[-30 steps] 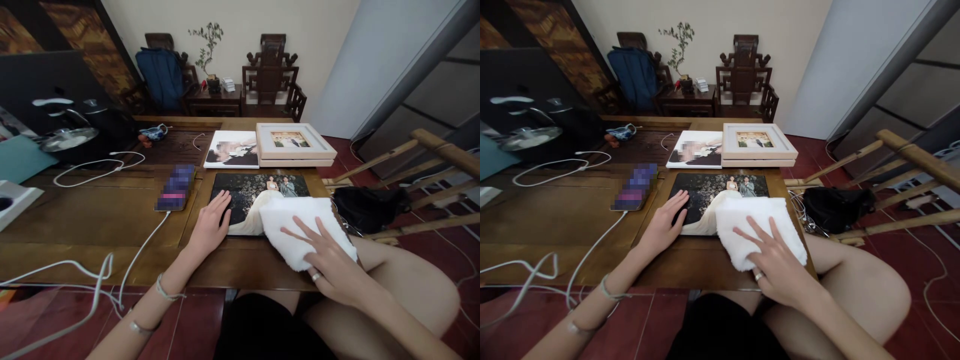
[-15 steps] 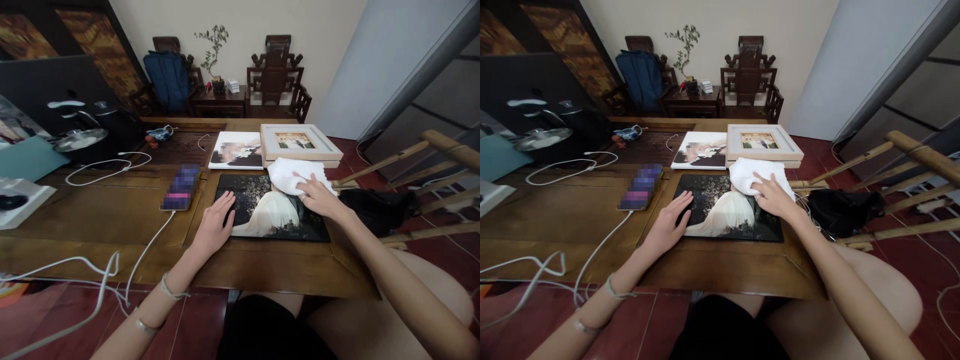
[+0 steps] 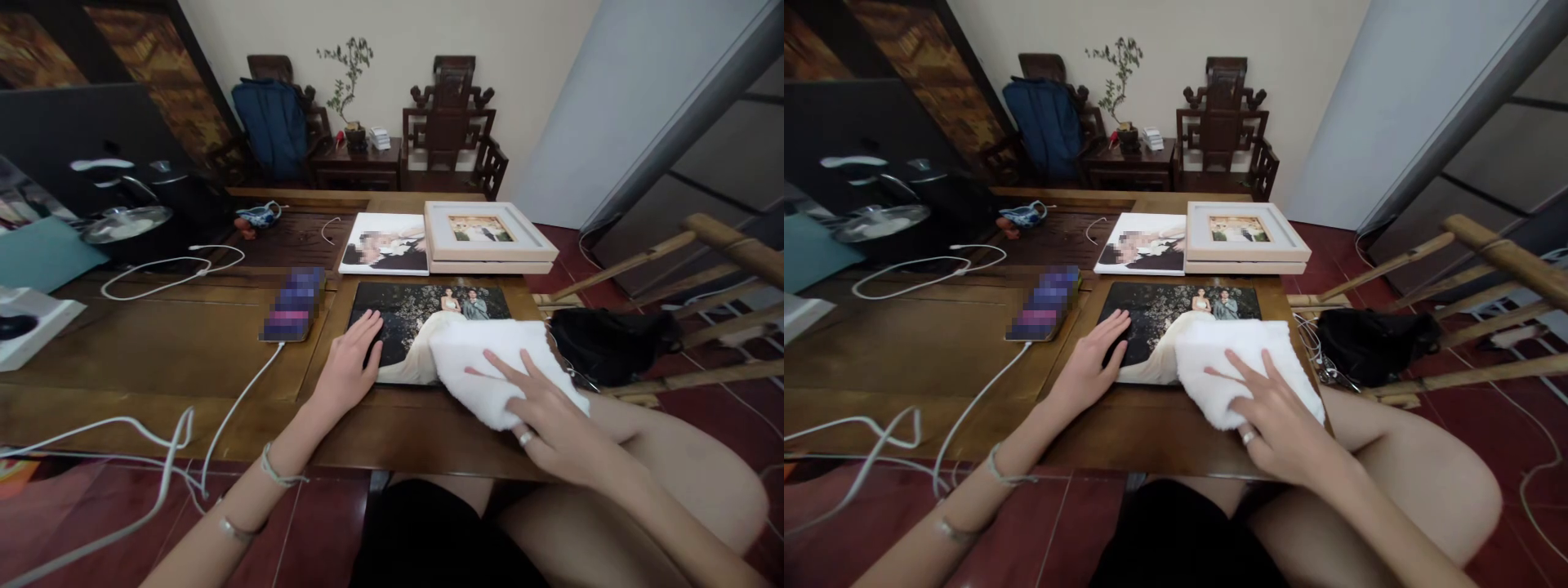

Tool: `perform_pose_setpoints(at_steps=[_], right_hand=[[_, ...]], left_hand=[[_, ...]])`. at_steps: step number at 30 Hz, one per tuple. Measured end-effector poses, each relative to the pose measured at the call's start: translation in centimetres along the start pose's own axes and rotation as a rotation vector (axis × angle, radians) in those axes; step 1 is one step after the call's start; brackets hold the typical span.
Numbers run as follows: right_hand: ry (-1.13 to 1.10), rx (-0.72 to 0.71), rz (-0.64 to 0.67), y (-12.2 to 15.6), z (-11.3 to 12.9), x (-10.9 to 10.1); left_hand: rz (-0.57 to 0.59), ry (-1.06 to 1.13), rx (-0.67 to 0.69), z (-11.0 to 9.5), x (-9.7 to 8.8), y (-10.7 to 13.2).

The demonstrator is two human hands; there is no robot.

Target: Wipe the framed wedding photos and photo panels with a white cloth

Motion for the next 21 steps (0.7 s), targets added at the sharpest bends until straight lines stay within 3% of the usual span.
perform_pose_setpoints(at_steps=[7, 11, 15, 21], right_hand=[[0.055, 0.081, -0.086, -7.7, -8.0, -0.6], [0.095, 0.108, -0.073, -9.9, -9.3, -0.2], [0.135, 0.094, -0.059, -7.7, -6.5, 0.7], [0.035, -0.033, 0.022, -0.9, 2.1, 1.4]], left_hand=[[-0.025, 0.029, 0.022, -0.1, -0.2, 0.1], [-0.029, 0.021, 0.026, -0.1, -0.3, 0.1], [-0.023, 0.025, 0.026, -0.2, -0.2, 0.1], [-0.017, 0.007, 0.016, 0.0, -0.1, 0.1]])
Point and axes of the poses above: each hand's wrist, its own y-axis away from the middle knuckle, its own x-axis out of the palm, z = x × y, the point moved 10 cm from there along -y, towards the middle knuckle, and after that the axes turned 10 degrees about -z, right-handed, at the moved point
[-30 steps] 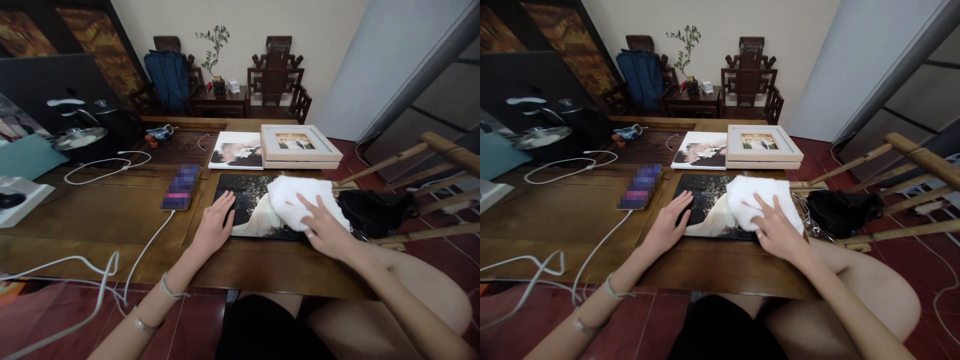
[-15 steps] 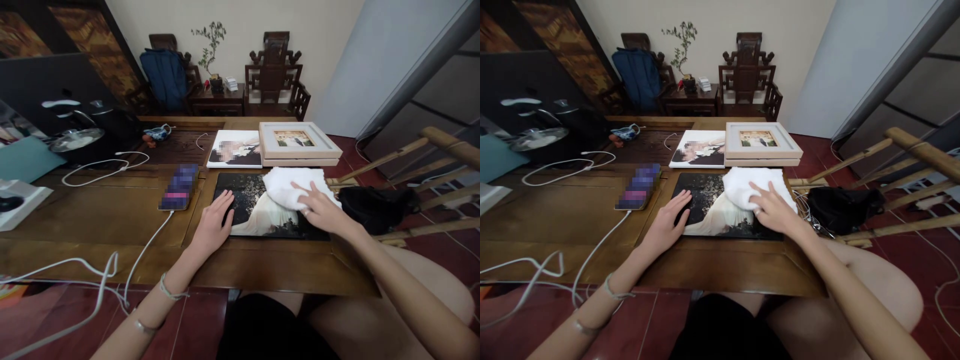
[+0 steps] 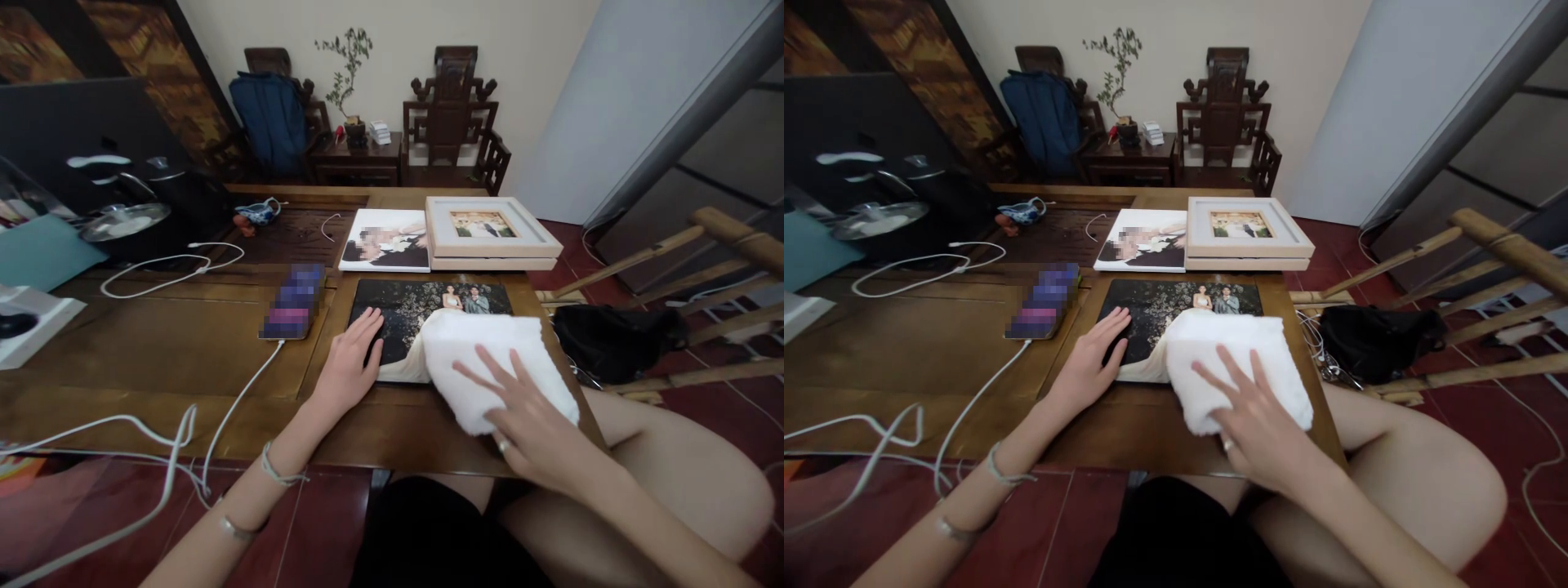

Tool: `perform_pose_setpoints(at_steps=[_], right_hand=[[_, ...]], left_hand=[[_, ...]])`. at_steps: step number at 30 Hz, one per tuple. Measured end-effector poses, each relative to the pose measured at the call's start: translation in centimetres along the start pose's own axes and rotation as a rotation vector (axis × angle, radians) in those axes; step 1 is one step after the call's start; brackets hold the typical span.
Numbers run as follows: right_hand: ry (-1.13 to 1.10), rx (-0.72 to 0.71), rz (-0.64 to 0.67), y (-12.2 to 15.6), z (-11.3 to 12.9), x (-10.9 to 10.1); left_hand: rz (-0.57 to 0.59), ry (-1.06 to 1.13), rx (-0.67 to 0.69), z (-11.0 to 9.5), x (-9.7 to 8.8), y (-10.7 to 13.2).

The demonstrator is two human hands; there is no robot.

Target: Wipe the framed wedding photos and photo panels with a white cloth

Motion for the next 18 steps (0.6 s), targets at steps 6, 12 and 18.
perform_pose_setpoints(at_steps=[6, 12, 18], right_hand=[[-0.080, -0.011, 0.053, -0.7, 0.6, -0.1], [-0.048, 0.081, -0.041, -9.1, -6.4, -0.3], [0.024, 0.142, -0.059, -12.6, -6.9, 0.7]], left_hand=[[0.003, -0.013, 0.002, -0.1, 0.0, 0.0], [-0.005, -0.004, 0.007, -0.2, -0.2, -0.1], [-0.011, 0.015, 0.020, -0.2, -0.2, 0.1]])
Point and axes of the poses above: each hand's wrist, its own y-axis away from the middle knuckle, its own x-axis out of the palm, z = x × y, the point moved 10 cm from there along -y, towards the middle knuckle, and after that the axes turned 10 degrees about -z, right-handed, at the moved point
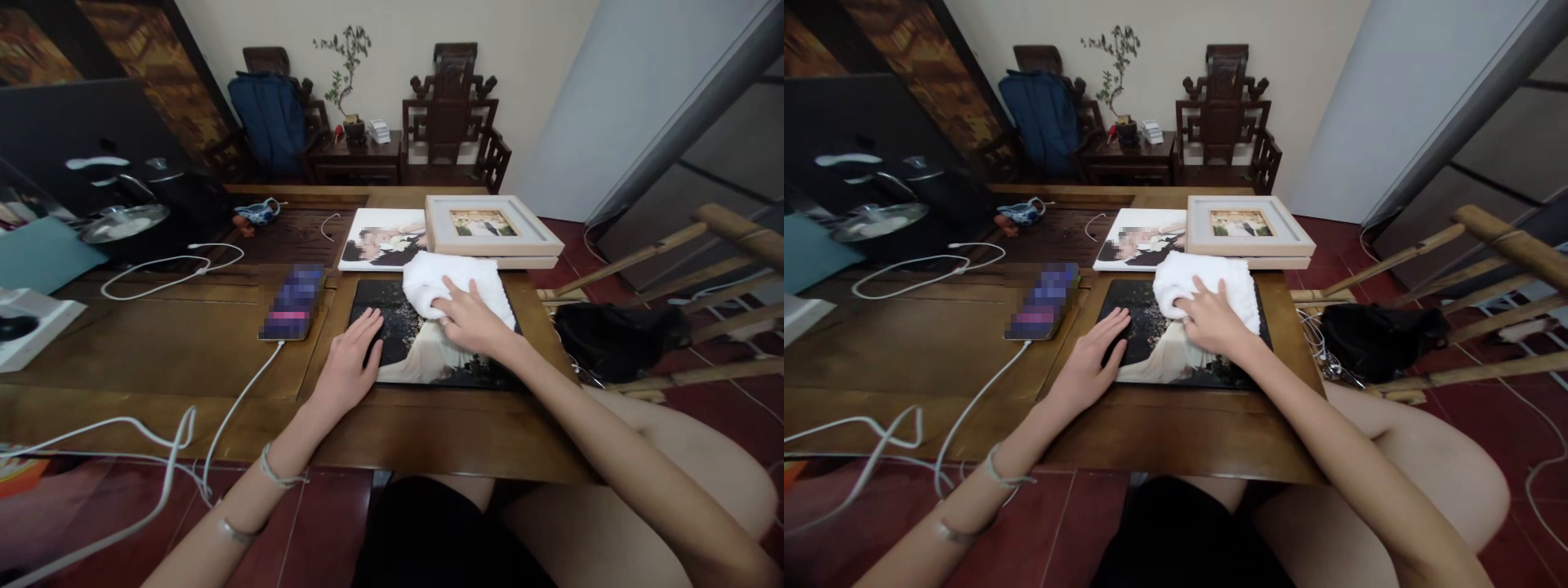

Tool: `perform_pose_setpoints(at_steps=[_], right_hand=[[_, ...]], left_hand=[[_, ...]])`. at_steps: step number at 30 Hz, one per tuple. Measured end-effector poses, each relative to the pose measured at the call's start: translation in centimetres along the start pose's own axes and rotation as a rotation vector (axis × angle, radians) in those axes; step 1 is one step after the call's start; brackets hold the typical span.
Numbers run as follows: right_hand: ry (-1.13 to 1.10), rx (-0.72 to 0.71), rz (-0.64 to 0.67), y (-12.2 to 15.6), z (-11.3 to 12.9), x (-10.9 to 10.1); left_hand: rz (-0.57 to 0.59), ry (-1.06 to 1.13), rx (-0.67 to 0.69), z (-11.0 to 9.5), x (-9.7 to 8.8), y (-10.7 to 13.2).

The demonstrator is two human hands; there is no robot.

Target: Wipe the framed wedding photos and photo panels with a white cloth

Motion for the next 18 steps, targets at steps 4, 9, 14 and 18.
perform_pose_setpoints(at_steps=[4, 9, 14, 18], right_hand=[[-0.004, -0.059, 0.019, 3.7, 4.3, 0.3], [-0.108, -0.166, 0.096, 9.5, 9.5, 0.1], [-0.183, -0.145, 0.120, 8.7, 8.3, -0.3], [-0.113, -0.050, 0.033, 3.5, 3.8, -0.6]], left_hand=[[-0.013, 0.009, -0.006, -0.1, -0.1, 0.1], [0.001, 0.037, -0.041, -0.1, -0.3, -0.1], [0.008, 0.015, -0.060, 0.3, -0.1, 0.1], [-0.012, -0.013, -0.068, 0.5, 0.0, 0.1]])
Point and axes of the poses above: each hand's wrist, its own y-axis away from the middle knuckle, its own x-axis out of the palm, z = x × y, the point moved 10 cm from there along -y, towards the middle knuckle, and after that the axes turned 10 degrees about -z, right-handed, at the moved point
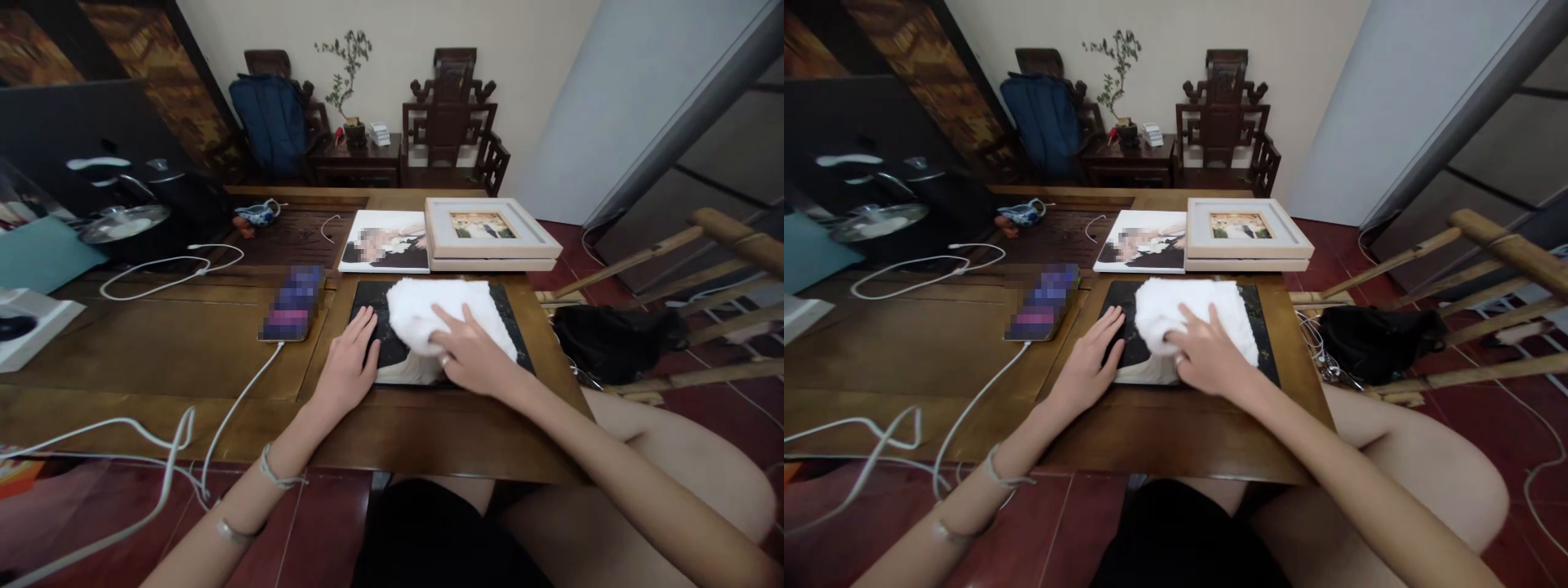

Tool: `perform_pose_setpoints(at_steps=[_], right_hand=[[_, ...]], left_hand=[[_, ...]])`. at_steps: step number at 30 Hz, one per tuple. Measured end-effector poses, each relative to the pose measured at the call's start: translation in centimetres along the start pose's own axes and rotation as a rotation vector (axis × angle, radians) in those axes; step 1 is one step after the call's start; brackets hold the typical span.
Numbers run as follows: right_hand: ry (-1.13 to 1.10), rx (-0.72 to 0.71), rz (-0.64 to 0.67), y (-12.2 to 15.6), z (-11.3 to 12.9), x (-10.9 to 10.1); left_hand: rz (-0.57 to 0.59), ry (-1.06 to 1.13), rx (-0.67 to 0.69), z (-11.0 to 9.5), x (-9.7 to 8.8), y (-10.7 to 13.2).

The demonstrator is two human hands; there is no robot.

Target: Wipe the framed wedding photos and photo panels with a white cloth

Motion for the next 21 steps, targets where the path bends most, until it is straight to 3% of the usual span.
perform_pose_setpoints(at_steps=[4, 7, 10, 16, 18, 21], right_hand=[[0.069, 0.071, -0.053, -4.7, -2.7, -0.1], [0.107, 0.046, -0.087, -5.7, -1.7, 0.2], [0.108, 0.001, -0.080, -3.7, 1.1, 1.0], [-0.005, -0.115, 0.035, 4.2, 6.1, 1.7], [-0.053, -0.111, 0.051, 6.1, 5.5, 1.2], [-0.005, -0.035, -0.010, 6.9, 1.4, -0.4]], left_hand=[[-0.002, -0.003, 0.012, -0.1, 0.0, 0.0], [-0.001, 0.006, 0.011, 0.0, -0.1, 0.0], [-0.005, 0.024, 0.008, 0.0, -0.2, 0.1], [0.039, 0.023, 0.023, 0.0, 0.3, 0.2], [0.016, 0.010, 0.027, 0.0, 0.1, 0.1], [0.002, -0.014, 0.020, -0.1, 0.1, -0.1]])
Point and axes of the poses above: each hand's wrist, its own y-axis away from the middle knuckle, its own x-axis out of the palm, z = x × y, the point moved 10 cm from there along -y, towards the middle knuckle, and after that the axes turned 10 degrees about -z, right-handed, at the moved point
